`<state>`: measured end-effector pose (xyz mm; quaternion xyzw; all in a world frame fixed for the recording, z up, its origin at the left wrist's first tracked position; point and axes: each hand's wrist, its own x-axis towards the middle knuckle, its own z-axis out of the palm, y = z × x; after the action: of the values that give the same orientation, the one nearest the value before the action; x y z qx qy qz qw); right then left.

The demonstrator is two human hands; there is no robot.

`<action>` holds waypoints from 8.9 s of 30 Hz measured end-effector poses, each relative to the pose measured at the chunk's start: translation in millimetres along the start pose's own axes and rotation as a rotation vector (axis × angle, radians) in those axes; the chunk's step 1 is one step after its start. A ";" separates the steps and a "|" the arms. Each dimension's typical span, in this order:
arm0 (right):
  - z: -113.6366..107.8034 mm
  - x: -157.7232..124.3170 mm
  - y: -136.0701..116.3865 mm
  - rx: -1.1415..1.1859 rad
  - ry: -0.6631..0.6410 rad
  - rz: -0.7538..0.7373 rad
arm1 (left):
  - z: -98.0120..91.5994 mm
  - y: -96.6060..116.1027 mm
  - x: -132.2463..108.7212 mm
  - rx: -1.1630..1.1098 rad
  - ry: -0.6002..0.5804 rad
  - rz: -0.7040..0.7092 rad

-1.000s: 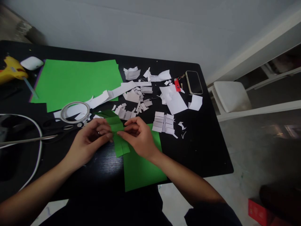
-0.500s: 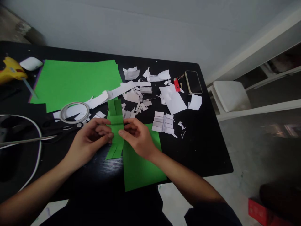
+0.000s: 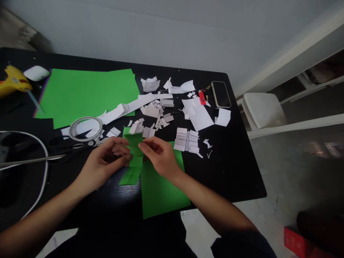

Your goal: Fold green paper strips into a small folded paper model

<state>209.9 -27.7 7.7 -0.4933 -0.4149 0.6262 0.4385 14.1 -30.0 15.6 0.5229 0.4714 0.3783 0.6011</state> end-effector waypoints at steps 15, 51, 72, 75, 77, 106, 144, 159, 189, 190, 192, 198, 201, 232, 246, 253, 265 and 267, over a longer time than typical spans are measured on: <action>-2.1 -1.6 -0.9 0.020 -0.016 -0.020 | 0.3 0.1 2.8 -0.020 -0.009 0.050; -3.7 1.8 0.9 0.029 0.125 0.004 | 2.4 2.4 0.9 -0.227 -0.178 -0.113; 0.2 -3.5 -1.7 -0.012 0.082 -0.060 | 1.3 -11.6 -5.4 0.013 -0.046 0.085; -0.2 -3.2 -1.2 0.001 0.053 -0.064 | 1.7 -10.4 -5.1 -0.055 -0.034 0.118; -0.5 -2.9 -0.1 0.012 0.035 -0.066 | 2.1 -8.5 -4.4 -0.080 -0.023 0.136; 4.1 -5.7 -0.4 0.156 -0.019 0.080 | 3.2 1.6 -3.5 0.216 0.122 0.197; -0.1 -7.3 4.4 0.158 -0.054 -0.047 | 0.6 -1.1 0.4 0.141 0.057 0.148; 0.3 -10.5 -2.6 -0.029 -0.081 -0.087 | -1.8 -5.5 -2.2 0.176 0.011 0.124; 2.1 -10.8 3.6 -0.236 0.065 -0.386 | -7.2 -0.6 0.9 0.419 0.114 0.454; 1.9 -10.6 4.1 -0.249 0.067 -0.410 | -7.4 -0.5 1.3 0.436 0.119 0.476; 2.0 -10.3 4.4 -0.249 0.069 -0.429 | -7.7 0.8 1.5 0.475 0.140 0.509; 2.6 -10.4 -2.8 -0.129 0.046 -0.361 | -7.7 9.3 -2.6 0.291 0.121 0.358; 0.5 -10.3 -5.8 -0.105 0.048 -0.322 | -10.2 9.9 -3.9 0.076 0.139 0.174; 5.0 -15.2 2.5 -0.052 -0.015 -0.278 | -7.7 6.4 -5.8 0.311 0.082 0.373; 6.8 -14.3 -0.2 -0.086 0.013 -0.165 | -0.2 3.2 -3.8 0.096 0.130 0.167; 5.6 -12.5 1.8 -0.030 0.018 -0.132 | -2.0 5.2 -2.2 0.098 0.148 0.092; 5.6 -9.9 -3.2 -0.057 -0.094 -0.032 | 0.2 7.8 3.3 -0.038 0.115 0.014; 6.0 -10.1 -4.3 -0.081 -0.090 -0.027 | -0.6 7.1 4.0 -0.038 0.108 -0.001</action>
<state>205.9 -36.8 15.4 -0.4764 -0.4659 0.6245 0.4073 14.8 -24.9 21.9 0.4901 0.4962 0.4145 0.5847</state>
